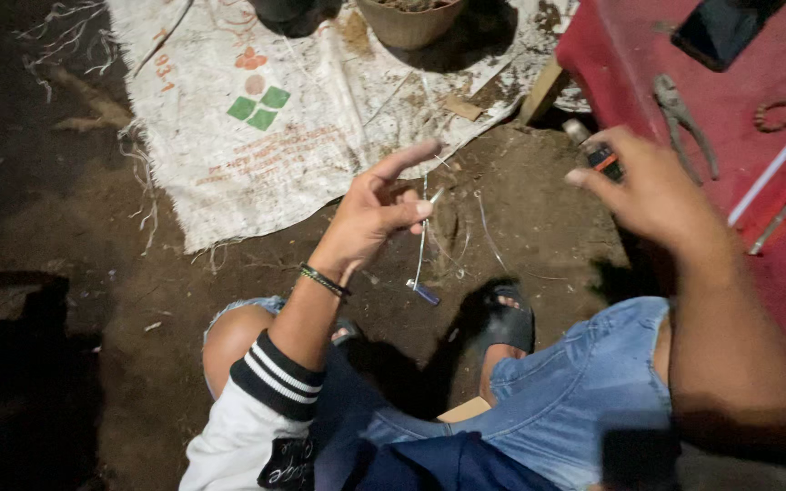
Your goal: The person sits on the floor and assembles small wire components using pliers and a lighter. They cut, bend, and heat-seal the wire ends, then attach small metal pieces to form a finished unit.
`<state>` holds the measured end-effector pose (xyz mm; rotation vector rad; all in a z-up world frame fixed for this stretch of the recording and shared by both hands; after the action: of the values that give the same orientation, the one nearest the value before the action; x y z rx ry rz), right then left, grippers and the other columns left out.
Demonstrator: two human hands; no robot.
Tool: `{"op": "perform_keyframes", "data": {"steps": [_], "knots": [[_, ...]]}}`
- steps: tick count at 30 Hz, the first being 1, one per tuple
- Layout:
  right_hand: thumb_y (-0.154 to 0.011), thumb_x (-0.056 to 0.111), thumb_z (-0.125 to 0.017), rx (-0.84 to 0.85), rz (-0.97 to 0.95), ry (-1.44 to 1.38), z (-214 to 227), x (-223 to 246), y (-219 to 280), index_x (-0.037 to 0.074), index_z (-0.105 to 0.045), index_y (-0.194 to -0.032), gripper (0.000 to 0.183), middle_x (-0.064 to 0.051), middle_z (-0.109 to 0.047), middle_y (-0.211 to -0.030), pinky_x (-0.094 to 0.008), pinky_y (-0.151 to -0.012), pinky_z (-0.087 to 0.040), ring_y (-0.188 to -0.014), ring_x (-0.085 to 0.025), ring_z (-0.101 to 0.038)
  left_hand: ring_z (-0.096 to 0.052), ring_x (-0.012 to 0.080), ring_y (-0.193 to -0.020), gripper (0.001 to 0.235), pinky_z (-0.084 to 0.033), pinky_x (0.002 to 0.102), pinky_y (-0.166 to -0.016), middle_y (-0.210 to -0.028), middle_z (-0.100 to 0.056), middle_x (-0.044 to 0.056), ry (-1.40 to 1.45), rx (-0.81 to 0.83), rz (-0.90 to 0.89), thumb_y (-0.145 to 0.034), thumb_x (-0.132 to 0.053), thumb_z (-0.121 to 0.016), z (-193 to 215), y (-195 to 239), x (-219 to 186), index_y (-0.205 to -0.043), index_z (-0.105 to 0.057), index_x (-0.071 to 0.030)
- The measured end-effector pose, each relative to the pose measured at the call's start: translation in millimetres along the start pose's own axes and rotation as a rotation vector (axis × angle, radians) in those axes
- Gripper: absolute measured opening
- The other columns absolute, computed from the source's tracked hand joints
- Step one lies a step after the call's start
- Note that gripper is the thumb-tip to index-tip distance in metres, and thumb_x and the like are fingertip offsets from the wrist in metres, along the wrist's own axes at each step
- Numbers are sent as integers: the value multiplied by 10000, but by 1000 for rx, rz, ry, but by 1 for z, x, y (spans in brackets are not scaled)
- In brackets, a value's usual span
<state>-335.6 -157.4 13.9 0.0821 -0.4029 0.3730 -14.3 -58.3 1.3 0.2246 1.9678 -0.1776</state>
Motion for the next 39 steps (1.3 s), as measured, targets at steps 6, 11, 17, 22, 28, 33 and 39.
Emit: {"op": "perform_keyframes", "data": {"steps": [6,11,17,22,28,33,39], "knots": [[-749,494,-931,-207,-226,325,37,-116,10,108,-739,-1300,700,-284,-669,-1152,-591,-883,-470,-1088,-474,-628,-657,15,-919,717,-566,151,-857,-1566,-509,112,-45,-230,-86,-849,8,-765,14,-5,2,-1509,-486,-11],[-678,418,-943,-469,-177,596,59,-113,23,182,-811,-1121,519,-214,-694,-1088,-590,-873,-474,-1035,-429,-637,-527,17,-687,690,-460,183,-581,-1584,-510,108,151,-386,-181,-899,-4,-741,28,-7,8,-1534,-473,-24],[-915,269,-824,-213,-33,-192,29,-11,15,72,-741,-1257,403,-150,-733,-932,-370,-761,-534,-803,-239,-680,-523,16,-671,643,-435,178,-542,-1565,-521,116,166,-585,-253,-919,-26,-725,46,-8,20,-1515,-486,-28],[-921,234,-658,496,-121,-842,-56,108,45,135,-488,-1471,584,-87,-742,-823,-316,-540,-539,-609,-164,-653,-614,67,-796,658,-522,213,-654,-1562,-501,120,96,-619,-350,-925,15,-710,39,-1,19,-1531,-455,-13],[-1027,268,-511,572,90,-1074,-93,144,30,24,-460,-1463,502,-88,-719,-1034,-310,-713,-632,-836,-181,-741,-660,107,-867,658,-564,238,-693,-1589,-473,138,24,-635,-382,-948,23,-691,15,10,5,-1549,-426,-16],[-1031,232,-559,190,-40,-1248,-86,117,-2,-23,-633,-1236,336,-125,-726,-1086,-361,-800,-652,-956,-214,-751,-665,137,-935,644,-522,236,-690,-1599,-480,171,17,-553,-334,-982,-8,-673,-2,25,-3,-1573,-418,2],[-960,-37,-672,-383,-12,-1348,-17,52,-31,-12,-643,-1063,109,-150,-725,-1011,-383,-711,-646,-846,-246,-774,-703,132,-1028,444,-625,304,-823,-1443,-583,149,137,-591,-272,-1020,-106,-565,13,31,9,-1440,-537,35]]}}
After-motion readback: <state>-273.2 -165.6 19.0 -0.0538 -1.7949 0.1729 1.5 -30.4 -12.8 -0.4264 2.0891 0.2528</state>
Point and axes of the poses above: each hand's wrist, its own y-axis away from the middle knuckle, its own z-axis out of the back of the hand, x = y × z, the point moved 6 cm from there along -y, towards the middle knuckle
